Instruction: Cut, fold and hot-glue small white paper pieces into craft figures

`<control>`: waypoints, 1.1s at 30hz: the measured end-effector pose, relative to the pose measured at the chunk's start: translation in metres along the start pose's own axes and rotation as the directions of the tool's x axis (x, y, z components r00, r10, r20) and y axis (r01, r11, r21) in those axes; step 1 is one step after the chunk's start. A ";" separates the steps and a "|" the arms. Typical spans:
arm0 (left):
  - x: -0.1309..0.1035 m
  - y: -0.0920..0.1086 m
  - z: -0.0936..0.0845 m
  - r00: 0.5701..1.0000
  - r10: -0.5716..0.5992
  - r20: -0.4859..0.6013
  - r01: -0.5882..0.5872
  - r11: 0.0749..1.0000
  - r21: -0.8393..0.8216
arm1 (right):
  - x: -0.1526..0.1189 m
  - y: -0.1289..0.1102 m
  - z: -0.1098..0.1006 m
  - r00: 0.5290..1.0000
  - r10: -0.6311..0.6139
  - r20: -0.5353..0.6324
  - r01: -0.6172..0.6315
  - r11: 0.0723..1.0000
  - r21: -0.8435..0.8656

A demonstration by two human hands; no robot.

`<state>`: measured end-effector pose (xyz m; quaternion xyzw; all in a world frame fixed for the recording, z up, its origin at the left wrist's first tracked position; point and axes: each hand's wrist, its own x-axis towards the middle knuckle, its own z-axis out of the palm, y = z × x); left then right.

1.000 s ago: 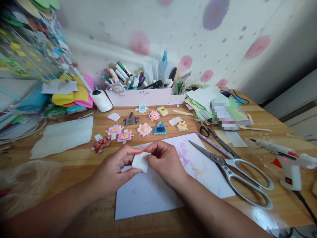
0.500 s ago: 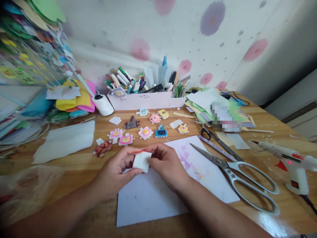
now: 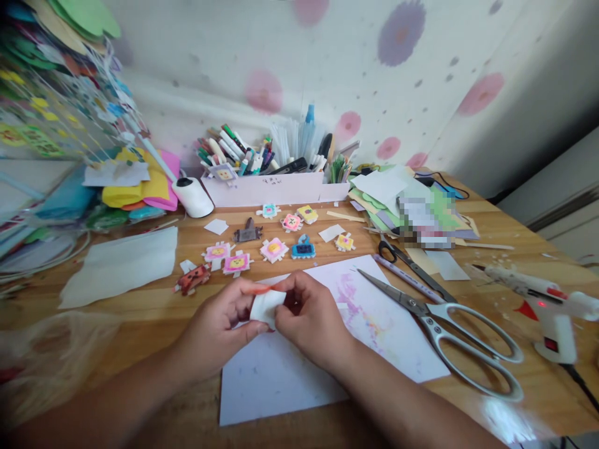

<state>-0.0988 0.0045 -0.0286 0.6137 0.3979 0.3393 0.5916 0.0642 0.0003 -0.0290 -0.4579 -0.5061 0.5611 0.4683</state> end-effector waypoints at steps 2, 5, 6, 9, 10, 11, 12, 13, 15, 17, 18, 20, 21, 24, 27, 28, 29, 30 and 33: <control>0.000 0.000 0.000 1.000 -0.012 0.007 0.013 0.998 -0.054 | -0.001 -0.001 -0.001 1.000 -0.004 0.003 0.004 1.000 0.001; 0.000 0.000 0.000 1.000 0.010 0.014 -0.009 0.996 -0.091 | 0.001 0.000 -0.004 1.000 -0.019 0.017 0.018 0.999 0.036; 0.000 0.000 0.000 1.000 0.024 0.011 -0.023 0.996 -0.089 | 0.003 0.001 -0.005 0.999 -0.026 0.023 0.025 0.998 0.050; 0.000 0.001 -0.004 1.000 0.022 -0.011 -0.023 0.996 -0.090 | 0.006 0.004 -0.009 0.999 -0.037 0.027 0.035 0.997 0.069; 0.001 0.002 -0.005 1.000 0.000 -0.017 -0.002 0.994 -0.111 | 0.007 0.004 -0.010 0.999 -0.035 0.026 0.033 0.997 0.065; 0.001 0.002 -0.007 0.999 -0.030 -0.022 0.027 0.990 -0.136 | 0.008 0.005 -0.010 0.999 -0.032 0.027 0.030 0.998 0.056; 0.002 0.003 -0.008 0.998 -0.066 -0.025 0.061 0.985 -0.161 | 0.008 0.005 -0.009 0.999 -0.027 0.031 0.026 0.999 0.046; 0.003 0.003 -0.009 0.995 -0.098 -0.026 0.092 0.979 -0.180 | 0.009 0.005 -0.009 0.999 -0.024 0.038 0.023 0.999 0.036; 0.005 0.004 -0.010 0.990 -0.142 -0.026 0.135 0.973 -0.188 | 0.009 0.004 -0.007 0.999 -0.013 0.048 0.012 0.999 0.033; 0.007 0.004 -0.010 0.988 -0.154 -0.023 0.147 0.971 -0.189 | 0.009 0.002 -0.006 0.998 0.013 0.057 -0.017 0.998 0.056; 0.007 0.005 -0.009 0.988 -0.154 -0.017 0.148 0.969 -0.196 | 0.009 0.002 -0.006 0.998 0.033 0.062 -0.038 0.996 0.076; 0.007 0.005 -0.009 0.988 -0.156 -0.010 0.151 0.966 -0.212 | 0.009 0.001 -0.006 0.993 0.076 0.088 -0.085 0.990 0.113; 0.007 0.005 -0.009 0.987 -0.160 -0.005 0.155 0.964 -0.216 | 0.010 0.001 -0.007 0.990 0.094 0.101 -0.106 0.987 0.121; 0.006 0.006 -0.010 0.987 -0.160 0.002 0.157 0.966 -0.207 | 0.010 0.000 -0.009 0.984 0.116 0.137 -0.131 0.985 0.109; 0.006 0.007 -0.010 0.989 -0.148 -0.004 0.145 0.977 -0.157 | 0.010 0.000 -0.009 0.982 0.112 0.151 -0.129 0.986 0.106; 0.006 0.007 -0.009 0.989 -0.145 -0.011 0.142 0.980 -0.139 | 0.010 -0.001 -0.009 0.983 0.112 0.148 -0.128 0.987 0.102; 0.006 0.007 -0.009 0.989 -0.144 -0.016 0.141 0.983 -0.121 | 0.010 -0.001 -0.009 0.983 0.113 0.145 -0.128 0.987 0.093; 0.006 0.008 -0.009 0.989 -0.143 -0.022 0.140 0.985 -0.104 | 0.010 -0.001 -0.008 0.984 0.114 0.140 -0.126 0.989 0.081; 0.006 0.007 -0.009 0.991 -0.129 -0.027 0.128 0.991 -0.050 | 0.010 0.000 -0.007 0.985 0.112 0.130 -0.118 0.992 0.039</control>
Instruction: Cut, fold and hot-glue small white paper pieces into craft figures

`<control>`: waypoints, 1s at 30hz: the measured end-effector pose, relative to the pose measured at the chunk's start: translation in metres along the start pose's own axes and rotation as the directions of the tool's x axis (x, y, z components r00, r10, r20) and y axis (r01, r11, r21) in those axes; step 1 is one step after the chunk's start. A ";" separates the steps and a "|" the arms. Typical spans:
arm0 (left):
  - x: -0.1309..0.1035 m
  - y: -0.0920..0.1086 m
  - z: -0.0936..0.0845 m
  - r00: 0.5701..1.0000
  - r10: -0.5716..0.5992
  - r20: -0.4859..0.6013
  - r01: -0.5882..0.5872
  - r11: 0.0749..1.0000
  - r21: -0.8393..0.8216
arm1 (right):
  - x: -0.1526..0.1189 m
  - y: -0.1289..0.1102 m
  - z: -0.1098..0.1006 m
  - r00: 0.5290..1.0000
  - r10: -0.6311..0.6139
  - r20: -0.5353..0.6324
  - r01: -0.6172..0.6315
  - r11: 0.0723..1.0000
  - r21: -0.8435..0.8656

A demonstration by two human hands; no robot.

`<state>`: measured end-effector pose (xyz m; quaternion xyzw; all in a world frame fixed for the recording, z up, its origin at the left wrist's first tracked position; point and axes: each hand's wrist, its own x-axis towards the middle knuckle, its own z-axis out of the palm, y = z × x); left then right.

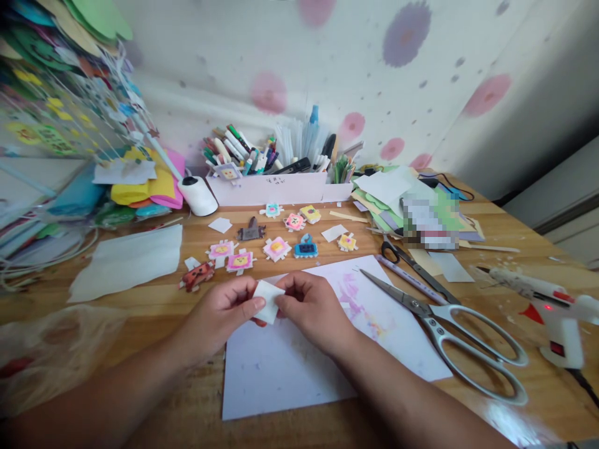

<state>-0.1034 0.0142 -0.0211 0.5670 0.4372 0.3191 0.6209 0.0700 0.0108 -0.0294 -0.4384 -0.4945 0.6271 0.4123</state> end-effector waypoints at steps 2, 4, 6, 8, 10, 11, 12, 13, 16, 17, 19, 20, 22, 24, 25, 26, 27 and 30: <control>0.000 -0.001 -0.001 1.000 0.023 -0.003 -0.023 0.999 0.038 | 0.000 0.001 0.001 1.000 -0.006 -0.004 0.006 1.000 -0.024; 0.000 0.000 -0.002 0.999 0.047 -0.019 -0.045 0.995 0.083 | -0.001 0.002 0.001 1.000 -0.018 -0.001 0.018 0.999 -0.049; 0.000 0.001 -0.002 0.997 0.070 -0.040 -0.064 0.988 0.139 | -0.001 0.002 0.001 1.000 -0.028 0.005 0.028 0.997 -0.074; 0.000 0.004 -0.002 0.995 0.085 -0.046 -0.076 0.980 0.183 | -0.002 0.002 0.001 0.999 -0.032 0.010 0.033 0.995 -0.092; -0.001 0.006 -0.002 0.994 0.099 -0.054 -0.085 0.971 0.223 | -0.001 0.002 0.000 0.999 -0.032 0.024 0.035 0.994 -0.106; -0.001 0.007 -0.002 0.993 0.103 -0.059 -0.085 0.965 0.247 | -0.001 0.002 0.000 0.999 -0.033 0.032 0.036 0.992 -0.119; -0.002 0.008 -0.002 0.992 0.105 -0.064 -0.084 0.958 0.273 | -0.001 0.002 0.000 0.999 -0.034 0.036 0.039 0.990 -0.139; -0.002 0.008 -0.002 0.991 0.110 -0.071 -0.084 0.951 0.299 | -0.001 0.002 0.000 0.999 -0.037 0.039 0.043 0.985 -0.164; -0.003 0.005 -0.002 0.989 0.119 -0.087 -0.086 0.945 0.315 | -0.002 0.002 0.002 0.998 -0.060 0.026 0.065 0.967 -0.245; -0.003 0.004 -0.003 0.990 0.116 -0.084 -0.087 0.953 0.289 | -0.002 0.002 0.002 0.998 -0.065 0.015 0.066 0.964 -0.257; -0.003 0.002 -0.003 0.995 0.088 -0.055 -0.074 0.972 0.223 | -0.002 0.003 0.003 0.998 -0.058 0.000 0.056 0.968 -0.246; -0.002 0.002 -0.004 0.997 0.070 -0.038 -0.062 0.978 0.200 | -0.003 0.003 0.003 0.999 -0.050 -0.003 0.048 0.972 -0.230; -0.001 0.003 -0.004 0.999 0.045 -0.010 -0.042 0.980 0.197 | -0.003 0.003 0.002 0.999 -0.043 0.005 0.043 0.978 -0.203; -0.001 0.003 -0.005 0.999 0.050 0.007 -0.050 0.971 0.235 | -0.002 0.004 0.001 0.998 -0.057 0.024 0.061 0.979 -0.193; -0.001 0.003 -0.005 0.998 0.063 0.015 -0.064 0.962 0.265 | -0.002 0.004 0.001 0.997 -0.072 0.033 0.077 0.978 -0.193; -0.001 0.003 -0.006 0.997 0.078 0.023 -0.082 0.948 0.306 | -0.002 0.004 0.001 0.995 -0.091 0.039 0.097 0.975 -0.198; -0.001 0.003 -0.006 0.995 0.097 0.028 -0.100 0.929 0.357 | -0.002 0.005 0.001 0.993 -0.112 0.039 0.118 0.970 -0.210; -0.001 0.002 -0.005 0.992 0.126 0.023 -0.122 0.874 0.471 | -0.003 0.006 0.000 0.987 -0.159 0.014 0.156 0.945 -0.287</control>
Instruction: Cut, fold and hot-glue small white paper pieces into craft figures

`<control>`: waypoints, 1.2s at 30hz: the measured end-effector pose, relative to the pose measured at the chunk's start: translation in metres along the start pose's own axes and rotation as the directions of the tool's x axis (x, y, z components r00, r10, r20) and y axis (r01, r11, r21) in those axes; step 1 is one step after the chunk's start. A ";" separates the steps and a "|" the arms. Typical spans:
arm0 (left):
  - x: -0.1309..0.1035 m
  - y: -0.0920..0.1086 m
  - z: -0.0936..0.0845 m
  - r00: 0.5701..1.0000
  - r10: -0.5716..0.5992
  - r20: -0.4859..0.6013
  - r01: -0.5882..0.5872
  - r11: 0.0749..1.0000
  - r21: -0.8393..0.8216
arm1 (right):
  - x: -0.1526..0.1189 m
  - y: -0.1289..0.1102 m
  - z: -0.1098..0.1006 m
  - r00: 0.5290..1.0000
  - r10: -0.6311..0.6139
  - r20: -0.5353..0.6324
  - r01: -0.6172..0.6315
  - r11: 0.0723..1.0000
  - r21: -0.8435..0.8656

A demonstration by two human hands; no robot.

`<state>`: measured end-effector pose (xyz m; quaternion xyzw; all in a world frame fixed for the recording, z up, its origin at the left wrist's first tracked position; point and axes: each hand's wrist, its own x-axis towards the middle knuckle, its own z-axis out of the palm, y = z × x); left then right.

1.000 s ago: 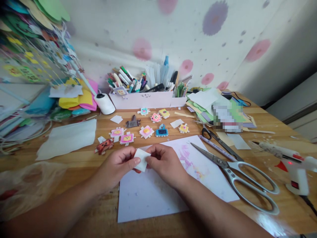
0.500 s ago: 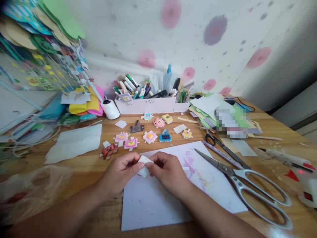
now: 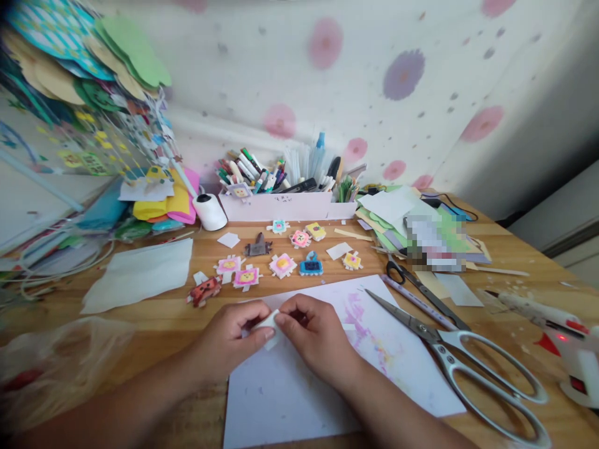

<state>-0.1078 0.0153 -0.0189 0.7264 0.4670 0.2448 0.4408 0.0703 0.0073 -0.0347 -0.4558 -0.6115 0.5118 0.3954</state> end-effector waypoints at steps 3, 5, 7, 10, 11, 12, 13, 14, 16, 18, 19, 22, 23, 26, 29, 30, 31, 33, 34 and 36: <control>0.000 0.001 0.001 0.997 -0.064 0.038 0.068 0.991 -0.117 | 0.001 0.000 -0.001 0.999 0.036 -0.034 -0.035 0.999 0.013; 0.000 0.002 0.001 0.989 -0.115 0.092 0.135 0.956 -0.261 | 0.002 0.000 -0.001 0.995 0.096 -0.034 -0.091 0.989 0.115; 0.001 0.002 0.001 0.985 -0.140 0.103 0.168 0.919 -0.356 | 0.003 -0.001 -0.002 0.988 0.156 -0.019 -0.148 0.962 0.228; 0.001 0.002 -0.001 0.986 -0.157 0.063 0.169 0.893 -0.416 | 0.004 -0.003 -0.002 0.977 0.211 0.016 -0.205 0.927 0.314; 0.000 0.002 -0.001 0.985 -0.164 0.060 0.173 0.885 -0.432 | 0.004 -0.004 -0.002 0.976 0.218 0.027 -0.214 0.922 0.323; 0.000 0.002 -0.001 0.984 -0.168 0.063 0.178 0.877 -0.446 | 0.004 -0.004 -0.002 0.975 0.218 0.036 -0.218 0.920 0.326; 0.000 0.002 -0.001 0.983 -0.171 0.066 0.182 0.871 -0.457 | 0.004 -0.004 -0.002 0.977 0.211 0.041 -0.213 0.922 0.324; 0.000 0.002 0.000 0.983 -0.171 0.067 0.182 0.866 -0.466 | 0.004 -0.004 -0.002 0.979 0.200 0.039 -0.201 0.925 0.323; -0.001 0.003 0.000 0.984 -0.161 0.071 0.175 0.860 -0.479 | 0.004 -0.003 -0.002 0.984 0.176 0.028 -0.175 0.932 0.317; 0.000 0.002 0.001 0.985 -0.151 0.082 0.171 0.854 -0.490 | 0.004 -0.001 -0.002 0.987 0.158 0.021 -0.157 0.938 0.309; 0.000 0.002 0.001 0.984 -0.152 0.089 0.176 0.851 -0.495 | 0.004 -0.001 -0.002 0.988 0.156 0.018 -0.153 0.937 0.312; 0.001 0.000 0.003 0.983 -0.172 0.071 0.184 0.836 -0.517 | 0.004 -0.001 -0.001 0.984 0.178 0.005 -0.167 0.910 0.380; 0.001 -0.001 0.003 0.983 -0.176 0.053 0.177 0.831 -0.528 | 0.004 -0.001 -0.001 0.983 0.185 0.014 -0.174 0.896 0.409; 0.001 -0.002 0.005 0.984 -0.174 0.028 0.160 0.820 -0.550 | 0.004 -0.003 0.001 0.985 0.164 0.048 -0.168 0.879 0.446; 0.000 -0.002 0.006 0.987 -0.144 0.075 0.161 0.825 -0.542 | 0.003 -0.003 0.001 0.990 0.138 0.003 -0.129 0.913 0.388; 0.000 -0.002 0.006 0.989 -0.126 0.081 0.150 0.833 -0.533 | 0.003 -0.003 0.000 0.991 0.135 -0.009 -0.123 0.926 0.358; 0.000 -0.002 0.006 0.991 -0.109 0.076 0.133 0.846 -0.516 | 0.003 -0.002 0.000 0.991 0.131 -0.011 -0.120 0.937 0.328; 0.000 -0.001 0.004 0.995 -0.091 0.044 0.101 0.882 -0.461 | 0.003 -0.001 -0.001 0.992 0.123 0.006 -0.120 0.953 0.279; 0.000 -0.001 0.004 0.996 -0.090 0.023 0.091 0.898 -0.430 | 0.003 -0.001 -0.001 0.993 0.119 0.015 -0.119 0.957 0.263; 0.001 -0.001 0.003 0.995 -0.098 -0.010 0.086 0.918 -0.386 | 0.002 -0.002 -0.001 0.993 0.117 0.024 -0.119 0.961 0.248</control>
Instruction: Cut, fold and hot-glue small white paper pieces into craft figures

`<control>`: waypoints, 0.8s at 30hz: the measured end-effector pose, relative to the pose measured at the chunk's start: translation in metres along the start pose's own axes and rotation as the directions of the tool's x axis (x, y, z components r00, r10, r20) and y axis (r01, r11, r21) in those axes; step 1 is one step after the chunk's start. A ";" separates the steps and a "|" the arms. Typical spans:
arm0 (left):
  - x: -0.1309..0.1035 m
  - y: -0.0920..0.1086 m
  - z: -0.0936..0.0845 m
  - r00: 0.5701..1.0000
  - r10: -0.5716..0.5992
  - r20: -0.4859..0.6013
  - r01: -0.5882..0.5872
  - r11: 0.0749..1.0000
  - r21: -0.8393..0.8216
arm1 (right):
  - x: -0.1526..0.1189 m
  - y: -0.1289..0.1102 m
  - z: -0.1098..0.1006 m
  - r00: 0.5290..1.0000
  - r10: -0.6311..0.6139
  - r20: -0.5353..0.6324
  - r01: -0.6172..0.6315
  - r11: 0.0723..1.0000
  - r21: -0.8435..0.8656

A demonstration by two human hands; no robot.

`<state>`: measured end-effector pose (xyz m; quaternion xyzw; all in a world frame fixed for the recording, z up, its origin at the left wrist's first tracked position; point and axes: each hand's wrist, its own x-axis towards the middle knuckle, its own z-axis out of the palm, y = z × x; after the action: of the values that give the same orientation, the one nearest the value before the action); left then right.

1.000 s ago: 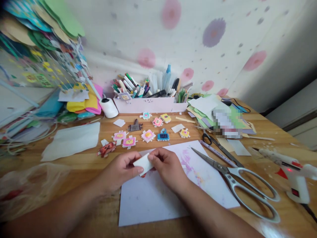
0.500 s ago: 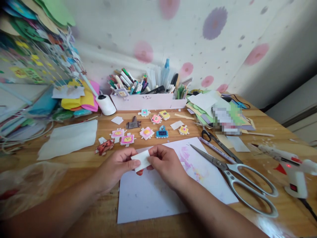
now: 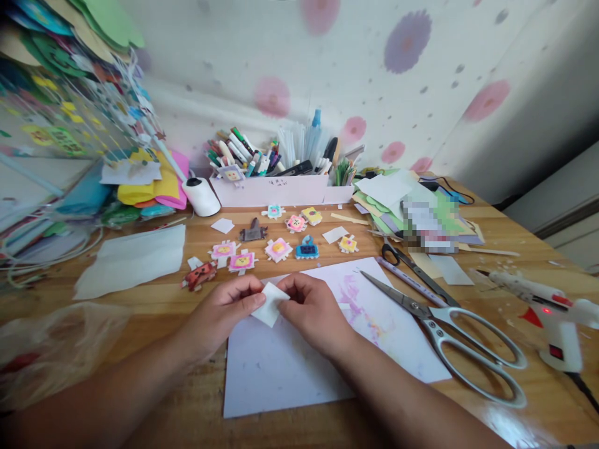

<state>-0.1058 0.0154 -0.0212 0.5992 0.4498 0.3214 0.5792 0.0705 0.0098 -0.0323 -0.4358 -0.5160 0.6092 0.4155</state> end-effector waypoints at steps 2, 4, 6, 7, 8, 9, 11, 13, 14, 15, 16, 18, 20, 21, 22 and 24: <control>0.000 0.000 0.000 1.000 -0.005 -0.014 0.006 1.000 0.018 | -0.001 -0.002 0.001 1.000 0.012 0.005 -0.012 1.000 0.009; 0.001 0.000 0.000 1.000 -0.023 -0.013 0.024 1.000 0.007 | -0.001 -0.004 0.002 0.999 0.033 0.011 -0.033 0.999 0.032; 0.000 0.000 0.001 0.999 -0.050 -0.003 0.050 0.998 -0.026 | -0.001 -0.006 0.003 0.999 0.052 0.011 -0.052 0.998 0.036; 0.000 0.000 0.001 0.998 -0.062 0.008 0.063 0.997 -0.046 | -0.001 -0.006 0.003 0.998 0.058 0.007 -0.058 0.998 0.025; 0.000 -0.001 0.001 0.997 -0.074 0.021 0.075 0.995 -0.058 | -0.001 -0.005 0.003 0.998 0.060 -0.002 -0.060 0.998 0.005; 0.000 0.000 0.001 0.996 -0.081 0.033 0.083 0.995 -0.056 | -0.001 -0.005 0.003 0.998 0.062 -0.012 -0.062 0.998 -0.021; 0.000 0.000 0.001 0.996 -0.081 0.037 0.082 0.997 -0.008 | -0.001 -0.003 0.004 0.997 0.065 -0.031 -0.066 0.996 -0.063; -0.001 0.000 0.002 0.997 -0.074 0.021 0.073 0.996 0.056 | -0.001 -0.001 0.004 0.997 0.061 -0.046 -0.065 0.994 -0.084; -0.001 0.001 0.002 0.997 -0.072 0.018 0.070 0.995 0.075 | -0.002 -0.001 0.004 0.997 0.060 -0.049 -0.064 0.994 -0.089; -0.001 0.001 0.003 0.997 -0.072 0.021 0.070 0.994 0.081 | -0.002 0.000 0.005 0.997 0.059 -0.052 -0.064 0.994 -0.093; -0.002 0.001 0.003 0.997 -0.074 0.027 0.072 0.994 0.080 | -0.002 0.000 0.005 0.997 0.057 -0.056 -0.062 0.993 -0.098; -0.002 0.001 0.004 0.996 -0.079 0.035 0.077 0.995 0.063 | -0.003 0.001 0.005 0.997 0.053 -0.057 -0.059 0.992 -0.109; -0.002 0.001 0.005 0.996 -0.085 0.024 0.084 0.995 0.045 | -0.004 0.001 0.005 0.998 0.044 -0.046 -0.049 0.993 -0.106; -0.002 0.001 0.004 0.996 -0.088 0.018 0.087 0.996 0.036 | -0.004 0.000 0.005 0.999 0.040 -0.037 -0.043 0.994 -0.099; -0.002 0.001 0.004 0.996 -0.089 0.011 0.088 0.996 0.028 | -0.004 0.000 0.004 0.999 0.034 -0.028 -0.036 0.995 -0.094; -0.002 0.001 0.003 0.996 -0.090 -0.005 0.090 0.996 0.019 | -0.004 -0.001 0.003 1.000 0.026 -0.011 -0.027 0.995 -0.095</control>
<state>-0.1036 0.0123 -0.0201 0.5832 0.4804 0.2919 0.5864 0.0682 0.0056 -0.0310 -0.4649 -0.5368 0.5870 0.3888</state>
